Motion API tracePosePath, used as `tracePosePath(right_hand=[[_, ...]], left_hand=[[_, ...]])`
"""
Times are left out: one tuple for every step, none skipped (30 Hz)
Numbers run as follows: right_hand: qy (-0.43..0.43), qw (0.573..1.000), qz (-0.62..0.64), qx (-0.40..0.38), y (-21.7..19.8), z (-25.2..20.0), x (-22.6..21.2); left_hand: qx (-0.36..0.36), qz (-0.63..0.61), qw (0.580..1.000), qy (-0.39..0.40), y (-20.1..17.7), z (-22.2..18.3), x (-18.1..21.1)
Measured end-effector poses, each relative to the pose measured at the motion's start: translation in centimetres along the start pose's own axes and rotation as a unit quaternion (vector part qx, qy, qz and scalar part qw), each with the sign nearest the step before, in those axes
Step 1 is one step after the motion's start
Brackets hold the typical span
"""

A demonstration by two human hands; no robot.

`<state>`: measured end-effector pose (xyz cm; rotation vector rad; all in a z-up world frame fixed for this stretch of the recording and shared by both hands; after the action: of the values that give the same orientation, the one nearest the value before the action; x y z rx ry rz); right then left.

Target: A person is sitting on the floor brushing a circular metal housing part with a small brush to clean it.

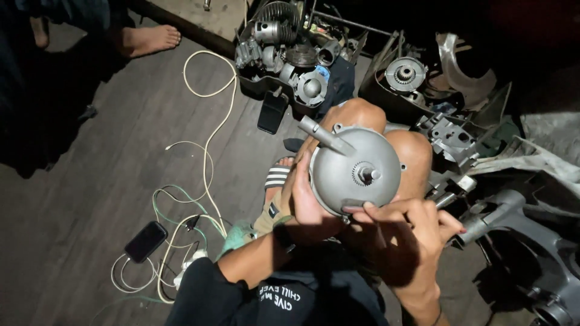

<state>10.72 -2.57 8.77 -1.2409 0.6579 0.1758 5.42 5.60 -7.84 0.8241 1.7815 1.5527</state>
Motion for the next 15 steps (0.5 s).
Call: tracePosePath(right_hand=[[0.001, 1.000, 0.000, 0.000, -0.3, 0.4, 0.5], [0.009, 0.999, -0.050, 0.004, -0.8, 0.7, 0.9], [0.017, 0.995, -0.100, 0.008, -1.3, 1.0, 1.3], [0.013, 0.995, -0.100, 0.006, -1.1, 1.0, 1.2], [0.008, 0.994, -0.106, 0.008, -0.9, 1.0, 0.9], [0.005, 0.994, -0.111, 0.010, -0.9, 0.8, 0.7], [0.003, 0.994, -0.111, 0.010, -0.6, 0.9, 0.4], [-0.010, 0.998, -0.069, 0.008, -0.3, 0.8, 0.0], [-0.022, 0.999, -0.028, 0.007, 0.0, 0.7, -0.5], [-0.022, 0.999, -0.028, 0.008, -0.4, 0.9, 0.0], [-0.005, 0.998, -0.064, 0.009, -0.8, 1.1, 0.5], [0.008, 0.995, -0.100, 0.007, -1.2, 1.4, 1.0], [0.007, 0.995, -0.100, 0.006, -0.7, 1.0, 0.8], [-0.006, 0.995, -0.099, 0.014, -0.5, 0.7, 0.4], [-0.018, 0.995, -0.099, 0.023, -0.3, 0.4, 0.0]], left_hand=[[0.001, 0.000, 1.000, -0.001, -0.2, -0.2, 0.2], [0.000, -0.001, 1.000, -0.008, -0.2, -0.3, 0.2], [-0.001, -0.002, 1.000, -0.016, -0.3, -0.5, 0.3], [-0.002, -0.003, 1.000, -0.012, -0.5, -0.6, 0.5], [0.005, 0.002, 1.000, -0.013, -0.8, -0.7, 0.6], [0.013, 0.008, 1.000, -0.017, -1.0, -0.9, 0.6], [0.011, 0.008, 1.000, -0.014, -0.2, -0.8, 0.7], [-0.002, -0.013, 1.000, -0.013, 0.7, -0.8, 0.6], [-0.015, -0.034, 0.999, -0.012, 1.6, -0.7, 0.6], [-0.015, -0.034, 0.999, -0.013, 0.8, -0.6, 0.5], [-0.031, -0.045, 0.998, -0.011, 0.4, -0.6, 0.4], [-0.048, -0.057, 0.997, -0.006, -0.2, -0.5, 0.4], [-0.048, -0.058, 0.997, -0.004, -0.3, -0.7, 0.5], [-0.041, -0.035, 0.998, -0.012, -0.4, -0.7, 0.5], [-0.035, -0.012, 0.999, -0.019, -0.6, -0.7, 0.4]])
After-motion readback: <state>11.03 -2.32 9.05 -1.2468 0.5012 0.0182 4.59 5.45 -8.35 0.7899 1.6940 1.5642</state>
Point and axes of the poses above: each hand's wrist, its own z-axis towards the middle knuckle, its own y-axis out of the palm, x = y × z, the point moved 9 cm from there along z, towards the middle knuckle, and after that the axes turned 11 degrees about -x, right-handed, at the moved point
